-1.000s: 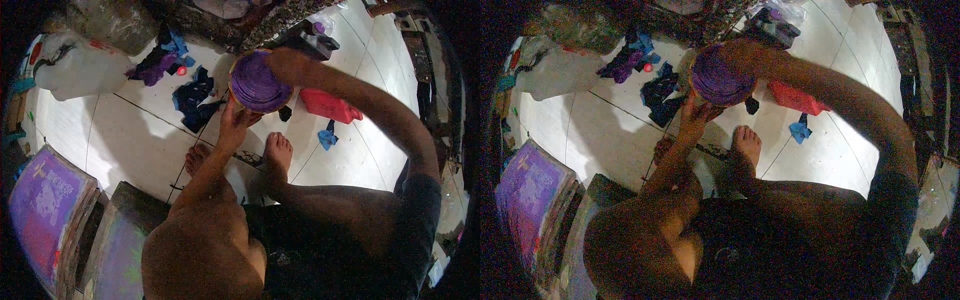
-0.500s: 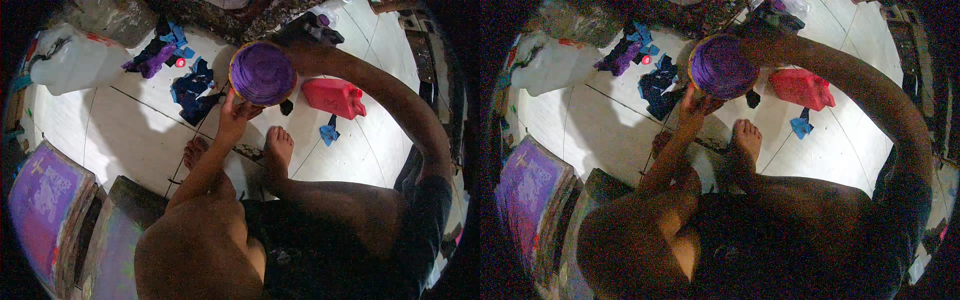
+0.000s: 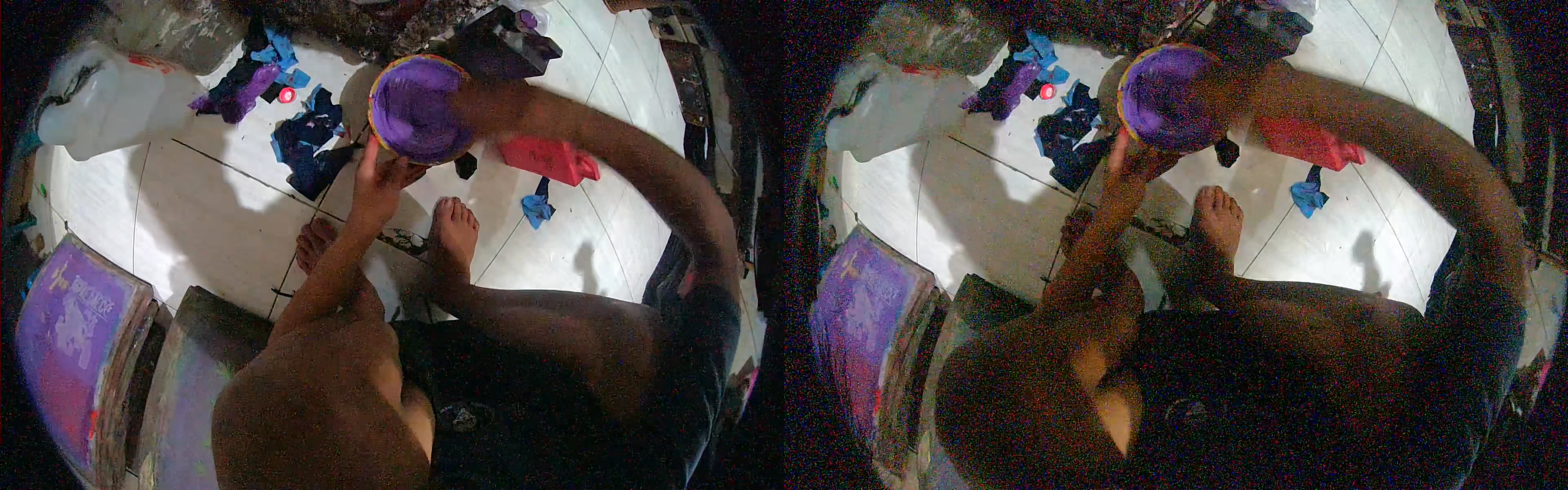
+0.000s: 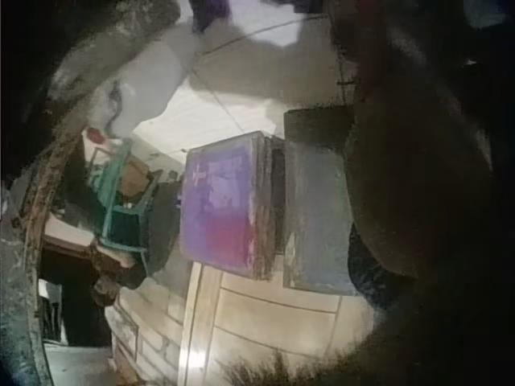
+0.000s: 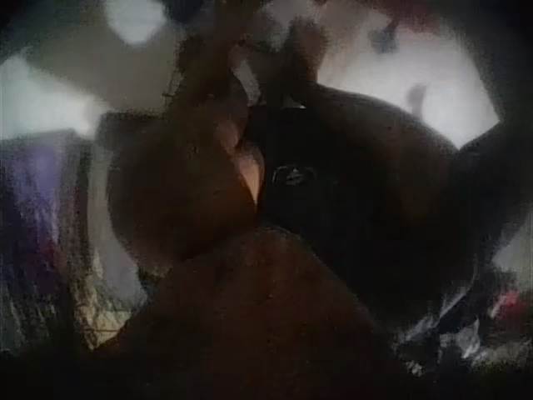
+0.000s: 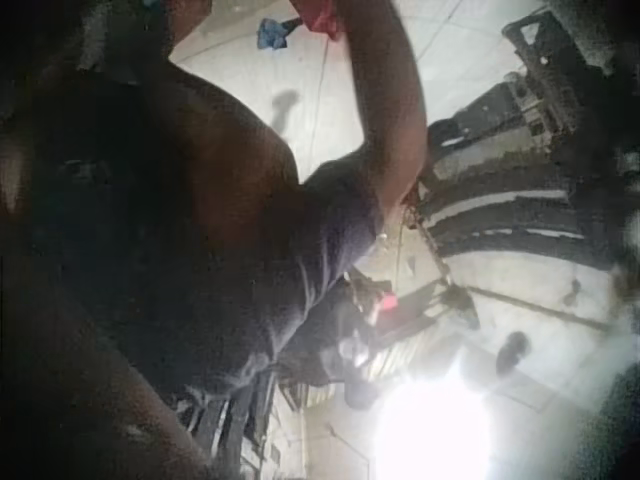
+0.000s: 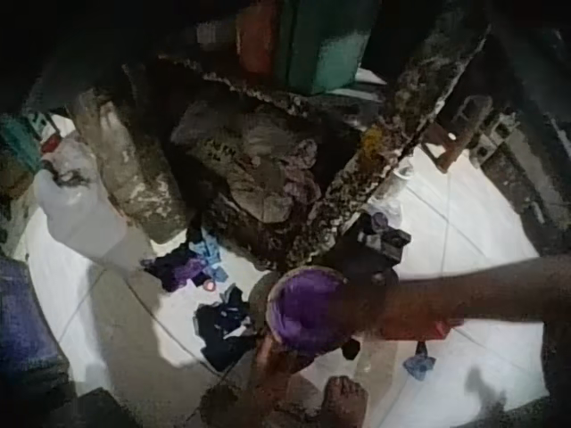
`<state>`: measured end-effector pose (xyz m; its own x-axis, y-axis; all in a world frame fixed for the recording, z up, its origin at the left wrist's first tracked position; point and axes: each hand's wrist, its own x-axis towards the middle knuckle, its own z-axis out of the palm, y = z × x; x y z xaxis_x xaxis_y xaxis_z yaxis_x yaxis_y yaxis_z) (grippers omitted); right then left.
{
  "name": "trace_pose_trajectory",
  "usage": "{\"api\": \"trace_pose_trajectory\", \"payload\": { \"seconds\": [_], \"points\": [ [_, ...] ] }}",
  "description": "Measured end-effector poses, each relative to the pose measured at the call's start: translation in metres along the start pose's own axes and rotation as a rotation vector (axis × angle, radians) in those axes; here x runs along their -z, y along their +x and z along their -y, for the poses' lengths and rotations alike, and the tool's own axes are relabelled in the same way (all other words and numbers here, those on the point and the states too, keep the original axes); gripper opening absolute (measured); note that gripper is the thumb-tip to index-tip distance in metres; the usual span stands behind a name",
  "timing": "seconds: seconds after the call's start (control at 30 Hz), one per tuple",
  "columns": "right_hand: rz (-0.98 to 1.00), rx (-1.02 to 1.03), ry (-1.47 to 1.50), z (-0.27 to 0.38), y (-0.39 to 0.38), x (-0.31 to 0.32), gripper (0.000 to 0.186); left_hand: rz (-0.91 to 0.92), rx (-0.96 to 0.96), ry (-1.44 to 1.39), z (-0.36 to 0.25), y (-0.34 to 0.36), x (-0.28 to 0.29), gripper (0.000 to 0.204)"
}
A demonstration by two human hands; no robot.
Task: The person mixes two colors of ink in a small bowl, pouring red ink into a bowl already containing purple ink and then stirring them together by hand.
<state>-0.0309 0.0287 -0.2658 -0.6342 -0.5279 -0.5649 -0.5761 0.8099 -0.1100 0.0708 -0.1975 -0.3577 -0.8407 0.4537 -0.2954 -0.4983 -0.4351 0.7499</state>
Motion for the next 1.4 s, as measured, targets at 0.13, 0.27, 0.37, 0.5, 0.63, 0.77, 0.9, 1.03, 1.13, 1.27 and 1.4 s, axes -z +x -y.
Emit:
{"api": "trace_pose_trajectory", "payload": {
  "seconds": [0.13,0.27,0.37,0.5,0.63,0.77,0.9,1.03,1.13,1.27,1.4],
  "points": [
    [-0.044,-0.021,-0.030,-0.014,0.009,0.007,0.028,-0.025,0.050,0.004,-0.003,0.004,-0.009,0.069],
    [-0.019,0.041,-0.004,0.005,0.002,-0.005,0.028,-0.009,0.042,-0.047,0.002,0.001,-0.001,0.069],
    [-0.021,-0.033,-0.022,-0.014,0.007,0.012,0.029,-0.002,0.043,-0.030,-0.006,0.000,-0.009,0.068],
    [-0.040,0.044,-0.022,0.006,0.008,-0.014,0.029,-0.032,0.048,0.058,-0.012,-0.002,-0.009,0.066],
    [-0.027,-0.002,-0.014,-0.009,-0.005,0.005,0.029,0.002,0.025,-0.039,-0.001,-0.002,-0.007,0.068],
    [-0.052,0.028,-0.028,0.007,0.008,-0.009,0.029,0.018,0.043,-0.019,0.004,0.003,-0.007,0.070],
    [-0.025,0.047,-0.008,0.006,-0.004,0.001,0.030,0.048,-0.064,0.003,0.012,0.001,0.003,0.070],
    [-0.035,0.046,-0.022,0.001,-0.001,0.007,0.030,0.079,-0.132,0.029,0.014,-0.005,0.005,0.070],
    [-0.045,-0.006,-0.039,-0.007,-0.018,0.011,0.030,-0.001,0.081,0.025,-0.011,0.002,-0.021,0.071],
    [-0.086,0.032,-0.040,-0.001,0.008,-0.004,0.030,0.006,0.060,-0.015,-0.010,-0.002,-0.009,0.070],
    [-0.073,0.082,-0.044,0.003,-0.002,0.003,0.031,-0.001,-0.006,0.084,0.019,0.004,0.015,0.068]
  ]
}}
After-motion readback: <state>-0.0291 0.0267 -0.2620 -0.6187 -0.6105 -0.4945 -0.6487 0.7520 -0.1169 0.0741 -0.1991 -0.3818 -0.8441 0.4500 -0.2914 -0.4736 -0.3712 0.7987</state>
